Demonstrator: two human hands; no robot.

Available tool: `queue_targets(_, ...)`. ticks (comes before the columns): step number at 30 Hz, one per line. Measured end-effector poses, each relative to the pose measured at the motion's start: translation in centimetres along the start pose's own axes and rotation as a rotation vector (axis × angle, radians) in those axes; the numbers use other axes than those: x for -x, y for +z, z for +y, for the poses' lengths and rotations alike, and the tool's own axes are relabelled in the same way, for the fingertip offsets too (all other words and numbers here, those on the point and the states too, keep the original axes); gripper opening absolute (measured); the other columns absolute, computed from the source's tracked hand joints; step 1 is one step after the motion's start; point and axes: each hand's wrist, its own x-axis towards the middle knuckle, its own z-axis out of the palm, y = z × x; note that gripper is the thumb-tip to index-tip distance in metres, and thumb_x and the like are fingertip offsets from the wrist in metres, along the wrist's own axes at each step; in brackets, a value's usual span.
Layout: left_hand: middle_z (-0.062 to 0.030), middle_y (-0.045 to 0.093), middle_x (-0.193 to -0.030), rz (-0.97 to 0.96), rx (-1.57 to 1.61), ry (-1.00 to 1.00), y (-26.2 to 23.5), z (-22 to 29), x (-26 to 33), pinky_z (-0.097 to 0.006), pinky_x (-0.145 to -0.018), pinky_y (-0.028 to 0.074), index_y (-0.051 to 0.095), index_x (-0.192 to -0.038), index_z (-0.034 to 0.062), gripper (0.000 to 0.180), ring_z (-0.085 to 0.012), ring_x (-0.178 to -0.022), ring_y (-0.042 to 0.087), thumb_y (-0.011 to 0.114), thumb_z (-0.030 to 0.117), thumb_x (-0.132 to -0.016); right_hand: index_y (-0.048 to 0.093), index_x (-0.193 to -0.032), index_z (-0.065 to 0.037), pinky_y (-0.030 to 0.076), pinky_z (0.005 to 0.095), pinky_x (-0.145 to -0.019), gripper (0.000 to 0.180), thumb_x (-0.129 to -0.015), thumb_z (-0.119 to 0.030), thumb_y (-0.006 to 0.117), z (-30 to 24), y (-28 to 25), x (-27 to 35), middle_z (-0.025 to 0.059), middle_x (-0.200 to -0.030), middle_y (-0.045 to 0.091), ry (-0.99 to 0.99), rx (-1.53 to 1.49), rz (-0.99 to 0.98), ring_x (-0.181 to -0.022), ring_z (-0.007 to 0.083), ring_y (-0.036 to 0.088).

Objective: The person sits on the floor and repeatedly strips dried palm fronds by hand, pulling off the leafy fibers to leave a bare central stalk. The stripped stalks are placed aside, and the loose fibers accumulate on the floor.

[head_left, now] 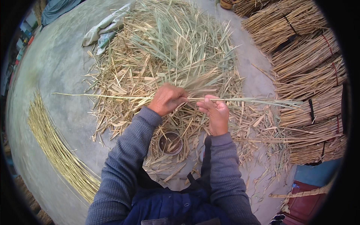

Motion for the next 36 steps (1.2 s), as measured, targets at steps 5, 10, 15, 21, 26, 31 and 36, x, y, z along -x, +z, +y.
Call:
queue_targets(5,-0.0075,0.069,-0.072,-0.061,-0.028,-0.126,-2.7,-2.1,1.2,-0.039,-0.071,0.046,0.07,-0.082,0.0091,0.014,-0.0271,-0.069,0.066,0.079,0.02,-0.083,0.058,-0.114,0.006,0.06,0.0263,-0.073,0.03,-0.099,-0.018,0.068,-0.9,-1.6,0.0,0.016,-0.101,0.071,-0.046,-0.011,0.035,-0.09,0.0204,0.073)
queue_targets(10,-0.0103,0.071,-0.077,-0.163,0.006,-0.247,-4.2,-3.6,2.4,-0.04,-0.068,0.051,0.07,-0.085,0.0073,0.017,-0.0297,-0.074,0.069,0.081,0.02,-0.081,0.057,-0.109,0.004,0.061,0.0274,-0.073,0.026,-0.1,-0.019,0.065,-0.9,-1.8,0.0,0.0161,-0.1,0.071,-0.061,-0.025,0.039,-0.089,0.0213,0.074)
queue_targets(15,-0.0108,0.071,-0.077,-0.172,0.107,-0.197,-3.0,-1.7,1.7,-0.039,-0.068,0.051,0.071,-0.088,0.0055,0.018,-0.0287,-0.073,0.069,0.081,0.019,-0.081,0.056,-0.106,0.003,0.061,0.0274,-0.072,0.02,-0.101,-0.015,0.062,-0.8,-1.4,0.1,0.014,-0.096,0.069,-0.089,-0.04,0.046,-0.089,0.0218,0.074)
queue_targets(21,-0.0093,0.071,-0.076,-0.031,0.337,-0.205,1.5,1.4,0.3,-0.032,-0.061,0.051,0.073,-0.093,0.0014,0.021,-0.0177,-0.066,0.066,0.081,0.018,-0.084,0.055,-0.108,0.002,0.061,0.0292,-0.075,0.017,-0.101,-0.013,0.061,-0.2,-0.3,0.4,0.016,-0.099,0.07,-0.075,-0.003,-0.058,-0.09,0.0228,0.073)
queue_targets(26,-0.0054,0.074,-0.081,0.01,0.588,-0.33,1.2,1.3,0.2,-0.026,-0.064,0.053,0.073,-0.092,0.0012,0.013,-0.0115,-0.07,0.067,0.078,0.013,-0.089,0.054,-0.109,0.004,0.062,0.0286,-0.075,0.017,-0.102,-0.011,0.058,-0.1,0.2,0.7,0.019,-0.104,0.069,-0.124,-0.001,-0.126,-0.091,0.0235,0.074)
queue_targets(31,-0.0078,0.076,-0.086,0.425,0.792,-0.519,-3.6,-1.5,0.1,-0.025,-0.072,0.057,0.069,-0.095,0.0002,0.014,-0.0114,-0.078,0.071,0.075,0.012,-0.09,0.052,-0.109,0.002,0.062,0.0303,-0.077,0.016,-0.102,-0.011,0.059,-0.4,-0.2,0.9,0.0208,-0.105,0.07,-0.08,-0.023,-0.034,-0.09,0.0241,0.074)
queue_targets(36,-0.0073,0.076,-0.086,0.539,0.617,-0.53,-5.7,-5.2,1.6,-0.023,-0.068,0.055,0.069,-0.096,0.0,0.013,-0.0103,-0.076,0.07,0.075,0.011,-0.091,0.053,-0.108,0.0,0.062,0.0294,-0.074,0.014,-0.1,-0.009,0.059,-0.5,-1.0,0.6,0.0197,-0.102,0.07,-0.065,-0.078,0.009,-0.087,0.0231,0.073)
